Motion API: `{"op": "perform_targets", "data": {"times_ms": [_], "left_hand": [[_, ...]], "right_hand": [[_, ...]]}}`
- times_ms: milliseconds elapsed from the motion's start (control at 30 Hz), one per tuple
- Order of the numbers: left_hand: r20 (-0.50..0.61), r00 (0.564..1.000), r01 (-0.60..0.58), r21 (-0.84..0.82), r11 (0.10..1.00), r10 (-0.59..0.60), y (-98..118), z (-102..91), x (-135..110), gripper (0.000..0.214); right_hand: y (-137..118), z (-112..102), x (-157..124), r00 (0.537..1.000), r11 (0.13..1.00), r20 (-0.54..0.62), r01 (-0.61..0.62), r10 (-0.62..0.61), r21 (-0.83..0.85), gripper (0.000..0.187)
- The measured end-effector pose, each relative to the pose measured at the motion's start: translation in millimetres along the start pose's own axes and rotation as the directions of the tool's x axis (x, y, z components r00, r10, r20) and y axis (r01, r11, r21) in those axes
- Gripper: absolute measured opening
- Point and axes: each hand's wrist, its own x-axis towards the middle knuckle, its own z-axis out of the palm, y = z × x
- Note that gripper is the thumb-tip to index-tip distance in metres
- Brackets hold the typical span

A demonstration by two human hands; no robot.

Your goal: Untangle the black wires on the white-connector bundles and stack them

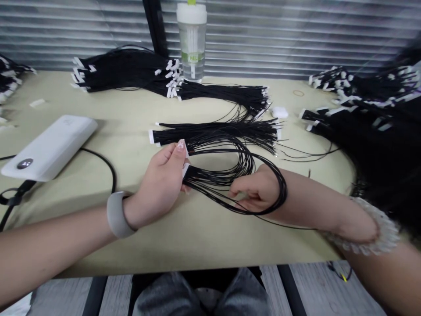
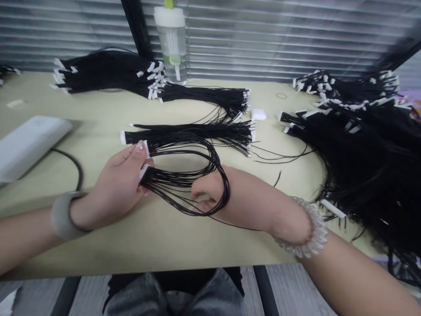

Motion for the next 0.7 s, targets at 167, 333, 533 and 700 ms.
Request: {"op": "perform_targets", "data": {"times_ms": [167, 333, 533, 700], "left_hand": [[-0.005, 1.000, 0.017, 0.032, 0.999, -0.017, 0, -0.3, 0, 0.033], [0.028, 1.000, -0.009, 0.067, 0.998, 0.007, 1, 0.1, -2, 0.034], [0.114, 0.992, -0.081, 0.168, 0.982, 0.062, 4, -0.5, -7, 0.035], [0.153, 0.986, -0.106, 0.228, 0.968, 0.072, 7, -0.3, -10, 0.036]], "right_hand": [[11, -18, -2, 0.990, 0.977, -0.047, -0.136, 0.130, -0.162, 0.014], [27, -43, -7, 0.584, 0.923, -0.717, -0.196, 0.381, 0.331, 0.016], [22, -45, -3, 0.360, 0.832, -0.817, 0.163, 0.450, 0.530, 0.027], [-3, -19, 3, 0.734, 0.949, -0.632, -0.051, 0.248, 0.313, 0.028]]}}
